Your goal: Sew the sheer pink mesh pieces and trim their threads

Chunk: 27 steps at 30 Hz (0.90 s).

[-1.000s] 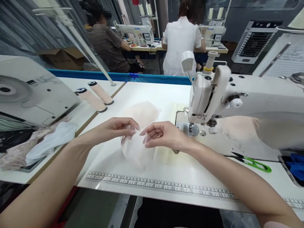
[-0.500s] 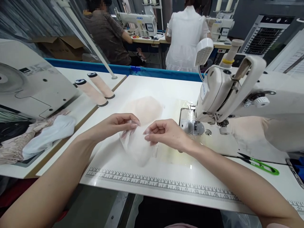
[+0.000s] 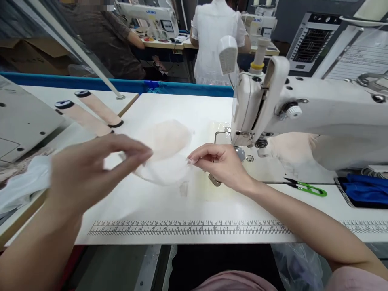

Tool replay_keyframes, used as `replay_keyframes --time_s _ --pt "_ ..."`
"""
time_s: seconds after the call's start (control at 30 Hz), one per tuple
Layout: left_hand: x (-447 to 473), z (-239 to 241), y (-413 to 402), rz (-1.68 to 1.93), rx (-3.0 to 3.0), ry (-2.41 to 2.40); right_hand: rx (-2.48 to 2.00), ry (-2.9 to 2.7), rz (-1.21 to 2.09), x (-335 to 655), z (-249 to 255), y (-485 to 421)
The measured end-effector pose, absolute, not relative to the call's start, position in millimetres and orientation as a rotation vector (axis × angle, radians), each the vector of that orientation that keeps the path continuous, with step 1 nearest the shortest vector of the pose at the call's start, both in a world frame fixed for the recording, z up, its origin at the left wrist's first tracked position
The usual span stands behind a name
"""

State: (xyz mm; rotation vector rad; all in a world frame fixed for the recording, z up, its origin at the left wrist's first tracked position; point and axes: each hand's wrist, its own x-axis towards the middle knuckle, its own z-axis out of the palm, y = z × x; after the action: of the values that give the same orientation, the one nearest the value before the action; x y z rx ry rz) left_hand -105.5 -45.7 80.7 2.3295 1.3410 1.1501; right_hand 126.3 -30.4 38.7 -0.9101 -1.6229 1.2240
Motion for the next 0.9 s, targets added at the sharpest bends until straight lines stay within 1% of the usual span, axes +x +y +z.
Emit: replay_keyframes --time_s 0.03,0.1,0.13,0.17,0.2,0.27,0.37,0.43,0.47,0.6,0.67,0.77,0.9 --pt "-97.1 84.9 -57.5 1.109 2.535 1.222 -0.888 -1.607 1.203 132.6 38.7 -35.6" --pt "-79.8 85.4 -79.8 0.873 2.781 0.858 -0.858 -1.609 1.186 147.5 35.8 -46.3" --pt "-71.5 81.4 -89.3 0.789 2.800 0.674 -0.847 -1.617 1.188 155.7 32.9 -51.4" --pt "-63.9 75.2 -96.8 0.641 2.773 0.567 -0.836 -1.621 1.191 164.0 29.4 -56.3" --pt "-57.3 67.5 -102.2 0.580 2.746 0.509 -0.833 -1.619 1.193 172.1 25.5 -60.7" --pt "-47.0 51.1 -105.5 0.614 2.706 0.530 -0.844 -1.596 1.189 186.9 18.1 -67.8" --pt "-36.4 36.3 -93.3 0.807 2.551 0.867 -0.830 -1.565 1.170 202.3 11.6 -74.2" --pt "-29.2 36.1 -78.2 0.815 2.346 1.084 -0.796 -1.575 1.165 207.7 11.2 -76.2" --pt "-25.2 37.9 -70.2 0.758 2.242 1.135 -0.776 -1.591 1.162 209.3 11.8 -76.7" --pt "-8.5 47.0 -44.3 0.413 1.894 1.000 -0.673 -1.677 1.107 213.2 15.5 -77.2" --pt "-2.5 49.0 -37.7 0.315 1.721 0.920 -0.638 -1.715 1.065 215.5 16.5 -76.8" --pt "1.9 47.9 -34.5 0.326 1.509 0.885 -0.632 -1.756 1.020 219.7 16.8 -75.9" --pt "1.8 42.0 -34.0 0.413 1.400 0.860 -0.647 -1.767 1.008 221.9 15.7 -74.9"
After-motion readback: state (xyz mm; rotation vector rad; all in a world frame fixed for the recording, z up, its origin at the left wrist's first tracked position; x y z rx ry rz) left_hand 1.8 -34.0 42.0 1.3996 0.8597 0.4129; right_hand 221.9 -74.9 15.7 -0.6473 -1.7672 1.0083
